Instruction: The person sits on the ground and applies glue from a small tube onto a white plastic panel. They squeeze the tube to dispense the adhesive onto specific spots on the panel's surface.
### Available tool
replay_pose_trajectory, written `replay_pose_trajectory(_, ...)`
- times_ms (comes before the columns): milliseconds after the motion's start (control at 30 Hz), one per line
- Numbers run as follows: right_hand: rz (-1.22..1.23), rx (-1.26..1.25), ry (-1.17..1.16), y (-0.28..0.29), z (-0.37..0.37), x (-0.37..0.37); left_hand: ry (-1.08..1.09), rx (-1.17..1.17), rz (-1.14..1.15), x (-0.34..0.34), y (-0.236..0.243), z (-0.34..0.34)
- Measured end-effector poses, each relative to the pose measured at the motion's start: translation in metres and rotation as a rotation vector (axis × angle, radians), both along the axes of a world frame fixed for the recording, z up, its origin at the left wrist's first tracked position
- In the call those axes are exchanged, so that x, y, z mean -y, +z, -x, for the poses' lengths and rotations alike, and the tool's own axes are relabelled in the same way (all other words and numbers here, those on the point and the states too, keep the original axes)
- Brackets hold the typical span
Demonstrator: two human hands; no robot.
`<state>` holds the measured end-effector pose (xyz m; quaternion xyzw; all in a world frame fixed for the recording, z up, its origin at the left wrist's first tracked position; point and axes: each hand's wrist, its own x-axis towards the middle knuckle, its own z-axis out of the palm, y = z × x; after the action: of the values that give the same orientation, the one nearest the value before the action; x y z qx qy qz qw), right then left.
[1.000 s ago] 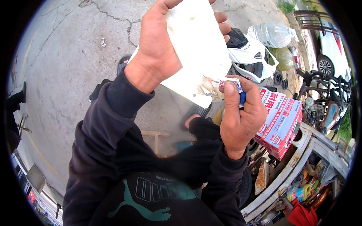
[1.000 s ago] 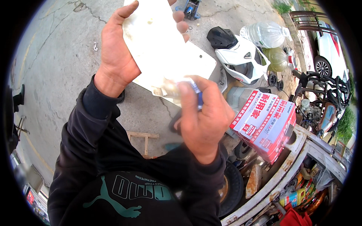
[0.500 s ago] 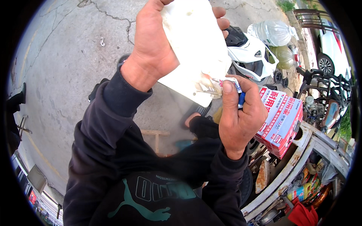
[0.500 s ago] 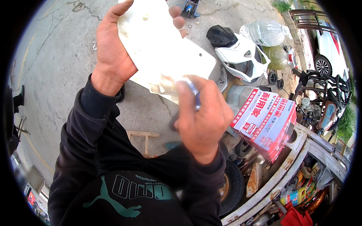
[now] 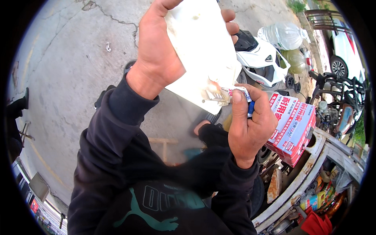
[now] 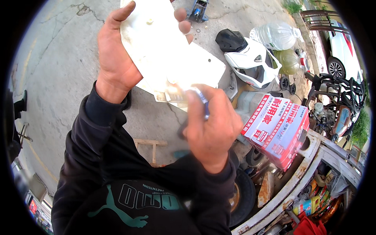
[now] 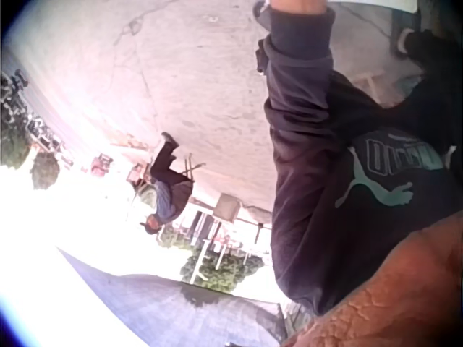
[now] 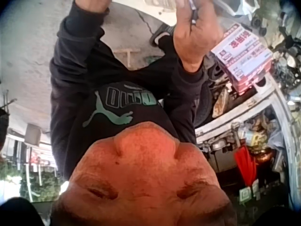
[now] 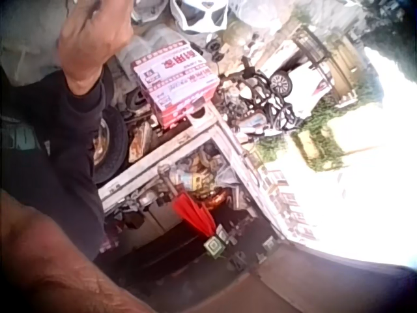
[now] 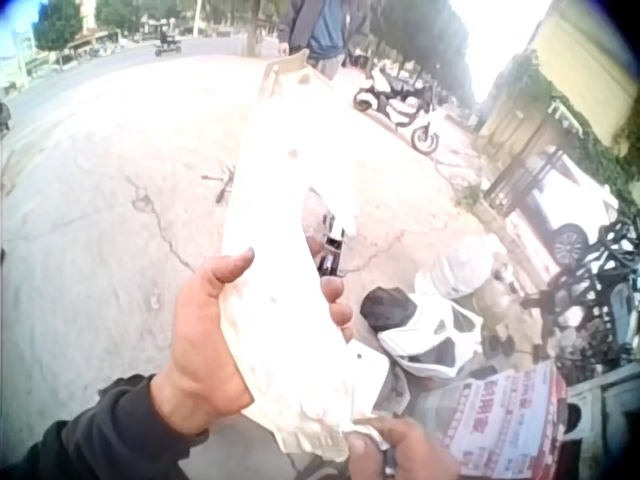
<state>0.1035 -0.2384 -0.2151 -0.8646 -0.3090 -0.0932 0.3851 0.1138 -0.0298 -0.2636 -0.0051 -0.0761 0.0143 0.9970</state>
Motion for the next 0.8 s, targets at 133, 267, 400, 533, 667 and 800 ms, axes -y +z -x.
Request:
replay_pose_trajectory(133, -0.005, -0.035, -0.015, 0.001, 0.001, 0.001, 0.012, -0.008, -0.025, 0.001, 0.003, 0.0)
replay_pose_trajectory(267, -0.009, -0.049, -0.021, 0.005, 0.002, 0.001, 0.032, 0.015, -0.062, 0.001, 0.004, -0.002)
replay_pose_trajectory(400, -0.001, -0.048, -0.014, 0.002, 0.003, 0.003, 0.005, 0.007, -0.006, 0.0, 0.006, 0.001)
replay_pose_trajectory(533, 0.005, -0.021, 0.009, -0.002, 0.002, 0.006, 0.004, 0.04, 0.011, 0.001, 0.006, 0.0)
replay_pose_trajectory(667, 0.026, -0.037, 0.012, 0.0, 0.002, 0.008, 0.02, 0.003, 0.0, 0.0, 0.008, 0.0)
replay_pose_trajectory(800, 0.036, -0.027, 0.009, -0.003, 0.002, 0.01, 0.026, -0.012, 0.003, 0.002, 0.018, 0.004)
